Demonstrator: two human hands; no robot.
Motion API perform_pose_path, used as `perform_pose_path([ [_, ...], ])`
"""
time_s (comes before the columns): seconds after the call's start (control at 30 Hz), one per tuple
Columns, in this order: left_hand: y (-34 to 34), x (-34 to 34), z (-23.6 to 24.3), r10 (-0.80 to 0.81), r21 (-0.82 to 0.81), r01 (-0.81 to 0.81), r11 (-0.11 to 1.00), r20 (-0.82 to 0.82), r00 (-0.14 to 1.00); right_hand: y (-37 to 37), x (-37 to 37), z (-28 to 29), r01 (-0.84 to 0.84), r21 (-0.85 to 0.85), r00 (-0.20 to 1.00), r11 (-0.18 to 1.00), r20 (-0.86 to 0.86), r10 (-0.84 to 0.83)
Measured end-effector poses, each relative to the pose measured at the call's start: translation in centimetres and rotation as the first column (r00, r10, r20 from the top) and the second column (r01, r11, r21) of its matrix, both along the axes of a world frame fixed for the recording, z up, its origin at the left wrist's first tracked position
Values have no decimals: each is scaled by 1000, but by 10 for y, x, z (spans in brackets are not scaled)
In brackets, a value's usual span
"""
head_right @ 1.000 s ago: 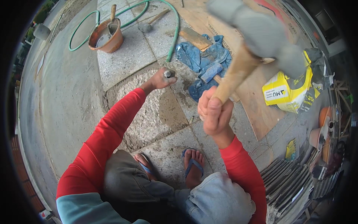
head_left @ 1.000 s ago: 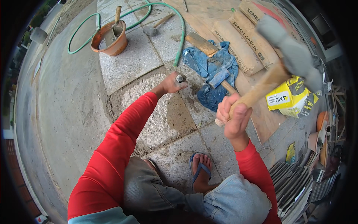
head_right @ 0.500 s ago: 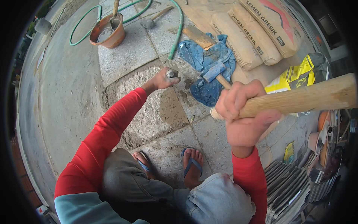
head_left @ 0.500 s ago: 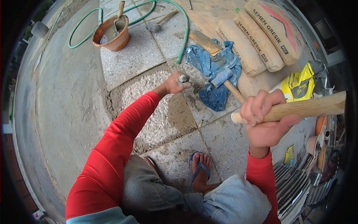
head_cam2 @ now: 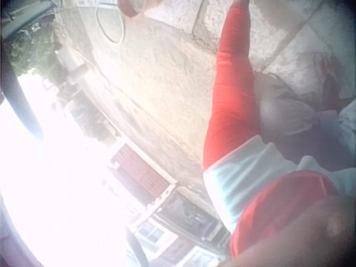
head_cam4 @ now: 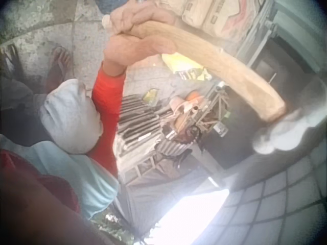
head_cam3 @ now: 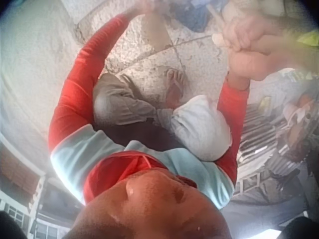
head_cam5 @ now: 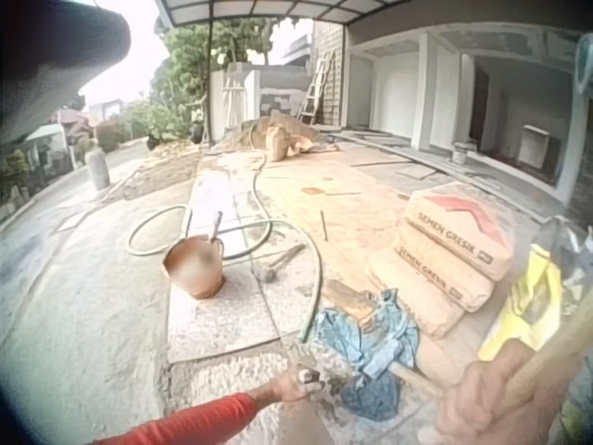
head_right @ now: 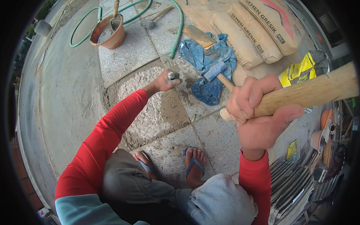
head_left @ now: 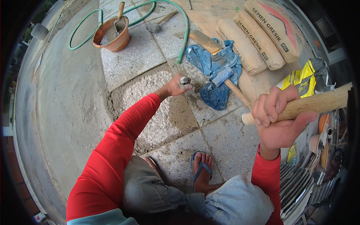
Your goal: The person hits a stone pavement tile with a hammer while holding a small tool against the joint to level or seat the tile.
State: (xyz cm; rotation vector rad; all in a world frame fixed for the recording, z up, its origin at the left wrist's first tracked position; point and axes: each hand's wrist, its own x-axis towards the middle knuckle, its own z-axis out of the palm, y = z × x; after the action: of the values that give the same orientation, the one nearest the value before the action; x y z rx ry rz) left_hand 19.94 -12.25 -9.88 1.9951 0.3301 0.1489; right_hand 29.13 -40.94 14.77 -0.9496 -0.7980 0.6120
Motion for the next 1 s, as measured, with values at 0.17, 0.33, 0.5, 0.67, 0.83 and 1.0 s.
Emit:
perform_pose_path([
  [0.17, -20, -4, -13, 149, -1, -169, 986, 476, 867, -6, -37, -122, 77, -775, 931, 627, 281, 232],
  [0.33, -18, -19, -3, 139, 8, -149, 989, 319, 938, -24, -24, -71, -153, -672, 988, 725, -122, 96],
  [0.5, -8, -21, 0, -35, 33, 30, 999, 161, 986, -15, 0, 4, 50, -113, 998, 992, 35, -46],
  [0.67, -13, -27, -10, -49, -31, 48, 998, -23, 999, -7, -38, -103, -2, -540, 958, 842, 241, 157],
  [0.83, -17, -34, -3, 116, 88, -122, 989, 69, 991, -41, -34, -94, -213, -771, 971, 600, -234, 44],
  [1.0, -11, -35, 0, -61, 61, 56, 997, 69, 996, -27, 0, 9, 65, -68, 969, 996, -234, -80],
])
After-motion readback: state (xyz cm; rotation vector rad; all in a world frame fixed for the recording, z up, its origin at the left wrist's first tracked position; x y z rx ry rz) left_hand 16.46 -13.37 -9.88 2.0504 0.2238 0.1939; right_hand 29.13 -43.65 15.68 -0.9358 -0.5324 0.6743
